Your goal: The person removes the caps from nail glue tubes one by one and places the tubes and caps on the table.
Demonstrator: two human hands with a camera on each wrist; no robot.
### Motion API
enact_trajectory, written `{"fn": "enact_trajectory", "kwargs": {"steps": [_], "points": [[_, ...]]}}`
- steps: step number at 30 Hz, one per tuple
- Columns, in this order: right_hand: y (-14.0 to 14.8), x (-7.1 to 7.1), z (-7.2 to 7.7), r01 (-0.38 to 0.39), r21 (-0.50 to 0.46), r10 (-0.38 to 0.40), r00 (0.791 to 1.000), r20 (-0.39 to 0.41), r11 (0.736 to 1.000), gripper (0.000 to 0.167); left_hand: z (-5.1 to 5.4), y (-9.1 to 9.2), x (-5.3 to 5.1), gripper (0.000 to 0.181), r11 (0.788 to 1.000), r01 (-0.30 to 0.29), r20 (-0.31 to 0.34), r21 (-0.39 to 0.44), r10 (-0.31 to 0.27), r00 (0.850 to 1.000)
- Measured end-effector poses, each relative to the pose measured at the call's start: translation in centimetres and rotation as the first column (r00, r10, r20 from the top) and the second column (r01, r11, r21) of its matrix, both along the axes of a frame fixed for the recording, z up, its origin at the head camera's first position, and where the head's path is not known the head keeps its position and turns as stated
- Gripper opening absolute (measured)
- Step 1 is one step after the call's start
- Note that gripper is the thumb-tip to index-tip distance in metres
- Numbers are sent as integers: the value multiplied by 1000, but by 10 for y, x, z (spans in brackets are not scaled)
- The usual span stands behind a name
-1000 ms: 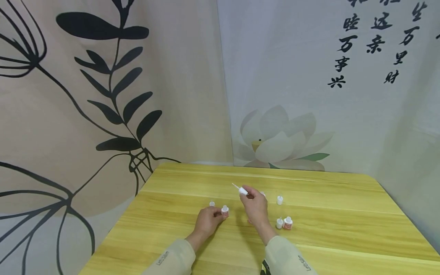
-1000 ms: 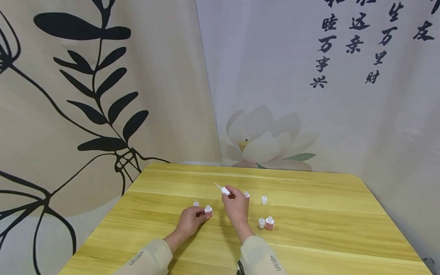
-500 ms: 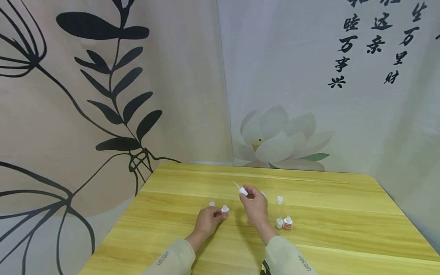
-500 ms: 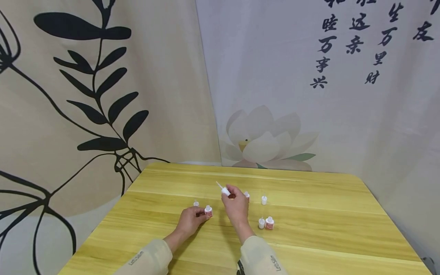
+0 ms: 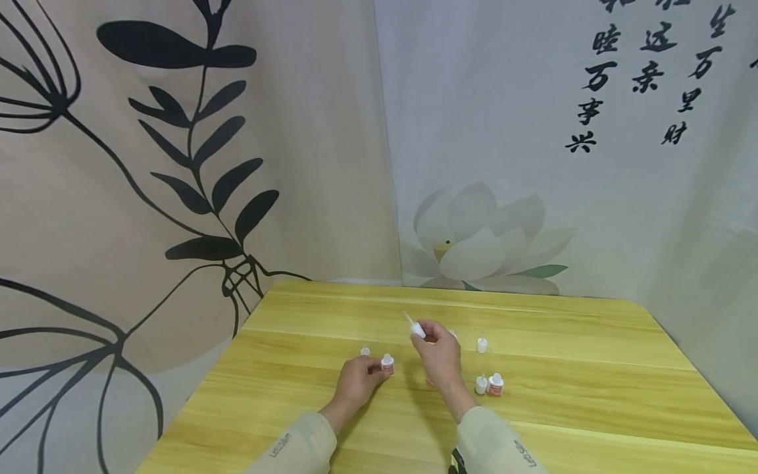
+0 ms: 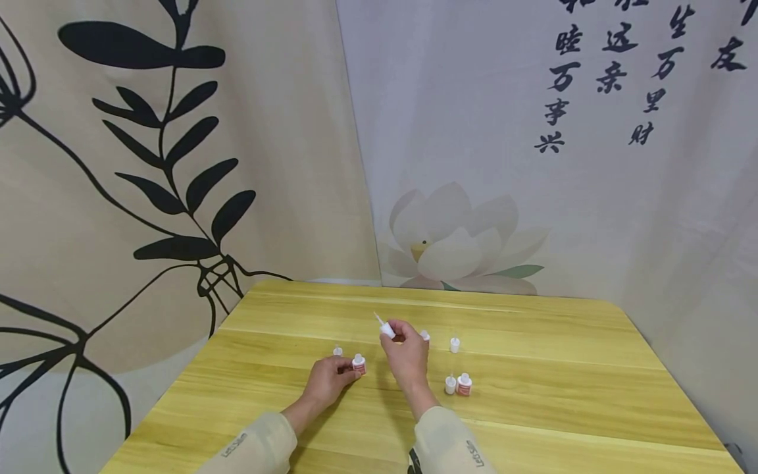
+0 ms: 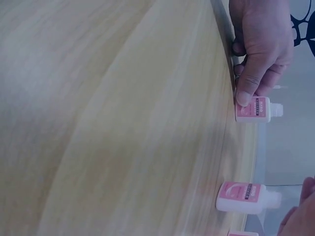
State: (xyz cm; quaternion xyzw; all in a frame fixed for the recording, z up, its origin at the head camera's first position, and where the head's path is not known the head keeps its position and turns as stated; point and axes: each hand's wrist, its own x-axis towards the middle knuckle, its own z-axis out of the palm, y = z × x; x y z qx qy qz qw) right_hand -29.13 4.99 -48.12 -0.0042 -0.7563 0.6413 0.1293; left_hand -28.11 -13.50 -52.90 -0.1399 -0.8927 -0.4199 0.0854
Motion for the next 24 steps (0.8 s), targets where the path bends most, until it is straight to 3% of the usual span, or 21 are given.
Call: {"fn": "enact_trajectory", "kwargs": {"steps": [12, 24], "points": [[-1, 0, 2, 31, -11, -31, 1000, 6, 999, 28, -2, -1, 0, 8, 1000, -1, 12, -4, 1, 1000], [-6, 2, 4, 3, -46, -2, 1000, 22, 999, 25, -2, -1, 0, 7, 1000, -3, -5, -9, 3, 1000]]}}
